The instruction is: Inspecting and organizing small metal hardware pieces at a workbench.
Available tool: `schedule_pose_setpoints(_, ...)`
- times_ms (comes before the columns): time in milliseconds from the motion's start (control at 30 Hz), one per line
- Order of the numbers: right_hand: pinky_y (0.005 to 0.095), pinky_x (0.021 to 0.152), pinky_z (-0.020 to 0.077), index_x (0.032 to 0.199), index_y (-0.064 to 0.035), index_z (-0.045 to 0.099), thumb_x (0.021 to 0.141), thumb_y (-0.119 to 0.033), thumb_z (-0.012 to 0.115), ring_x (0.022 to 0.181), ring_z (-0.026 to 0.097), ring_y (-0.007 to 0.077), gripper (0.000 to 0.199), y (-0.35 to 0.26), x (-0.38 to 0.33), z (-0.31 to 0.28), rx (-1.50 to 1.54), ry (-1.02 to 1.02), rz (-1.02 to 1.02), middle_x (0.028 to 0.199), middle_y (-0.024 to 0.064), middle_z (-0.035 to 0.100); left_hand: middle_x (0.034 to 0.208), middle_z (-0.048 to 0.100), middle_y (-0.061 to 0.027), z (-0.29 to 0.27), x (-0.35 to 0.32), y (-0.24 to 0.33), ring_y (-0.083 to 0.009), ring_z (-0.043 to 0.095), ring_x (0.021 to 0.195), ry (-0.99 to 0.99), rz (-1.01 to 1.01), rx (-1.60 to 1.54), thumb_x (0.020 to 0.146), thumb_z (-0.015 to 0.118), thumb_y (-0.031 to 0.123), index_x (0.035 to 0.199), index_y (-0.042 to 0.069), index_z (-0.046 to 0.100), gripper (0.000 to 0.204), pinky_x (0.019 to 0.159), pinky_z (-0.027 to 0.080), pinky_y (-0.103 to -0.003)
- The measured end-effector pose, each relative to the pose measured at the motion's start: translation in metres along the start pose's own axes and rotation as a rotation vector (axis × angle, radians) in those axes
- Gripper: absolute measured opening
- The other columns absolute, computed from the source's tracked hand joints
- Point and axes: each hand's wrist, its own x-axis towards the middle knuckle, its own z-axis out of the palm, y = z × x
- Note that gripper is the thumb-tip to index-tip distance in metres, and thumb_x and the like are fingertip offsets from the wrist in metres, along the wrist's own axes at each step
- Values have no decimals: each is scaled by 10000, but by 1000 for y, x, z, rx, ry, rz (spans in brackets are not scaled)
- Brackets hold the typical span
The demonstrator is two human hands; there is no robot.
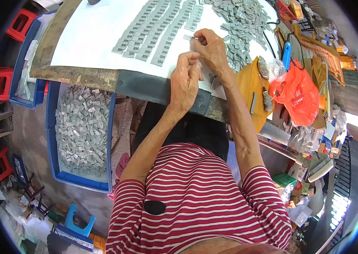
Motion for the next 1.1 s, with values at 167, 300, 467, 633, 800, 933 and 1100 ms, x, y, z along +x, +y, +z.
schedule_pose_setpoints(167,284,579,476,852,4,591,723,-150,620,593,576,174,204,3,3,5,-16,37,-45,671,89,594,839,512,-69,0,1,-3,-70,476,658,-2,19,8,890,449,50,1080,-37,450,209,594,398,-186)
schedule_pose_setpoints(300,289,581,480,849,5,591,721,-153,618,593,583,186,204,2,5,9,-19,50,-62,663,92,596,820,518,-60,0,0,-2,-68,477,648,8,18,47,887,451,41,1071,-35,459,199,584,396,-186)
schedule_pose_setpoints(467,307,593,492,837,-19,599,713,-156,614,602,604,211,186,3,8,12,-69,93,-51,674,98,614,808,525,-49,1,0,-2,-64,474,641,1,19,56,881,454,26,1056,-33,472,186,574,390,-184)
schedule_pose_setpoints(633,383,617,479,821,-22,574,713,-153,602,670,595,293,172,1,10,14,-53,90,-26,765,141,599,809,524,-48,2,1,-2,-63,472,637,2,16,67,878,457,24,1042,-31,483,175,568,390,-183)
schedule_pose_setpoints(800,386,618,478,824,-23,569,709,-154,605,669,594,293,179,0,12,14,-11,98,8,759,142,595,806,521,-47,2,1,-2,-62,470,630,-2,21,77,873,459,12,1032,-27,489,167,565,392,-183)
schedule_pose_setpoints(933,390,613,477,825,-18,558,709,-157,607,669,591,294,188,0,13,15,-37,99,2,754,144,592,804,519,-46,2,1,-3,-64,471,628,-8,17,75,866,462,-3,1027,-27,490,166,570,393,-182)
schedule_pose_setpoints(1100,399,612,477,817,-16,550,711,-156,602,669,588,303,184,-2,11,15,-64,96,-16,754,147,589,806,518,-48,1,0,-1,-62,471,628,-20,24,88,860,464,-14,1031,-27,488,173,573,395,-182)
